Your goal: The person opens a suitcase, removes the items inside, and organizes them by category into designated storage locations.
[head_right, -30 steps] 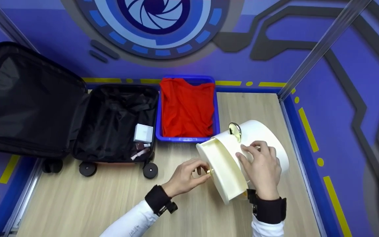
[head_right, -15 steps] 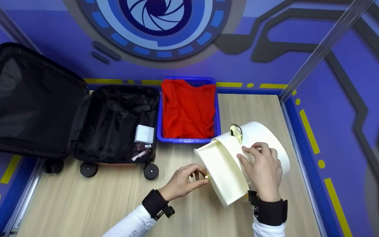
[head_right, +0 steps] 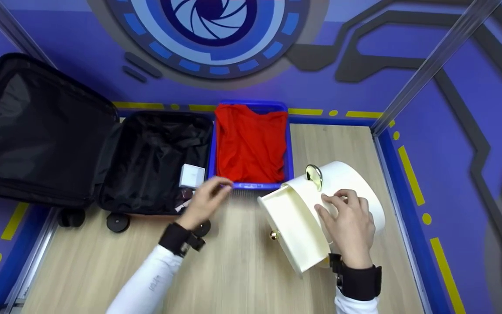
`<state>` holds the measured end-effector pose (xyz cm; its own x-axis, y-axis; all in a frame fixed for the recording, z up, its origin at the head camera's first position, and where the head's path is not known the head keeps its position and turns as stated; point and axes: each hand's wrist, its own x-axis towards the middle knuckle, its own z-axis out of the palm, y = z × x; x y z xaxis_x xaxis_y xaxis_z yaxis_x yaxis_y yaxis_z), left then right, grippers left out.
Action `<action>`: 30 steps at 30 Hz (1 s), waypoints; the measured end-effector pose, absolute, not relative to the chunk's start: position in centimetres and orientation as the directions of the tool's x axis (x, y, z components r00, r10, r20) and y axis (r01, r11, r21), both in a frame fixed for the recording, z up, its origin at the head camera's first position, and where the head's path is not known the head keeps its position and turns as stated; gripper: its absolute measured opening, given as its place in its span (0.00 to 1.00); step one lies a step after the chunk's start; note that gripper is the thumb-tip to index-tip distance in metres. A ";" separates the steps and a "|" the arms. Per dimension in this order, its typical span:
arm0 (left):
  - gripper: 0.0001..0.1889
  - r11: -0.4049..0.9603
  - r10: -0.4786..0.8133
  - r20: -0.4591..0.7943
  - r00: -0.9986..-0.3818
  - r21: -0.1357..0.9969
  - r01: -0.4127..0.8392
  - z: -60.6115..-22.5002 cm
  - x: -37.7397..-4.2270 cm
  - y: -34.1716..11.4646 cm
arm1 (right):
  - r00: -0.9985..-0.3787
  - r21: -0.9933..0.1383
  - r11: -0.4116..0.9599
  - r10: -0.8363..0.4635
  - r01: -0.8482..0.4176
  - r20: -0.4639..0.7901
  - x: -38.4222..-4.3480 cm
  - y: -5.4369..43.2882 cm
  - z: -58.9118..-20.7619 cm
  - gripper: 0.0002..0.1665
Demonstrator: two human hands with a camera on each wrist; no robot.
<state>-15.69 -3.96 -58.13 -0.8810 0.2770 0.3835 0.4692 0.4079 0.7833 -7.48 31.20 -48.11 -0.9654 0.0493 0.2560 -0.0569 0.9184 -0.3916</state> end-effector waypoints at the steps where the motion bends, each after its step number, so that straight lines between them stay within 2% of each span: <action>1: 0.13 0.430 0.253 0.353 -0.901 0.793 0.432 -58.0 -16.5 -5.0 | -0.966 -0.392 0.919 0.052 -0.054 0.254 -7.5 31.2 -48.1 0.19; 6: 0.16 0.534 0.120 0.163 -0.979 0.821 0.202 -57.7 -20.2 -9.6 | -0.968 -0.387 0.921 0.061 -0.038 0.242 -7.4 31.3 -48.1 0.20; 9: 0.19 0.640 0.022 0.018 -1.000 0.768 0.028 -58.0 -21.6 -11.6 | -0.969 -0.383 0.923 0.063 -0.034 0.238 -7.4 31.3 -48.1 0.20; 13: 0.27 0.738 -0.057 -0.203 -0.977 0.650 -0.178 -58.8 -22.5 -13.3 | -0.969 -0.384 0.923 0.059 -0.038 0.239 -7.4 31.3 -48.1 0.20; 16: 0.33 0.756 -0.058 -0.319 -0.946 0.604 -0.250 -59.7 -22.6 -14.1 | -0.969 -0.385 0.922 0.054 -0.044 0.242 -7.4 31.3 -48.1 0.20; 19: 0.35 0.737 -0.022 -0.355 -0.935 0.626 -0.255 -60.5 -22.6 -14.4 | -0.969 -0.384 0.922 0.056 -0.043 0.243 -7.4 31.3 -48.2 0.20; 23: 0.31 0.702 -0.006 -0.338 -0.941 0.668 -0.245 -61.4 -22.5 -14.4 | -0.966 -0.385 0.922 0.055 -0.049 0.254 -7.3 31.2 -48.2 0.20; 30: 0.28 0.729 -0.121 -0.361 -0.924 0.599 -0.330 -62.0 -22.6 -14.2 | -0.963 -0.391 0.918 0.048 -0.062 0.266 -7.4 31.2 -48.3 0.19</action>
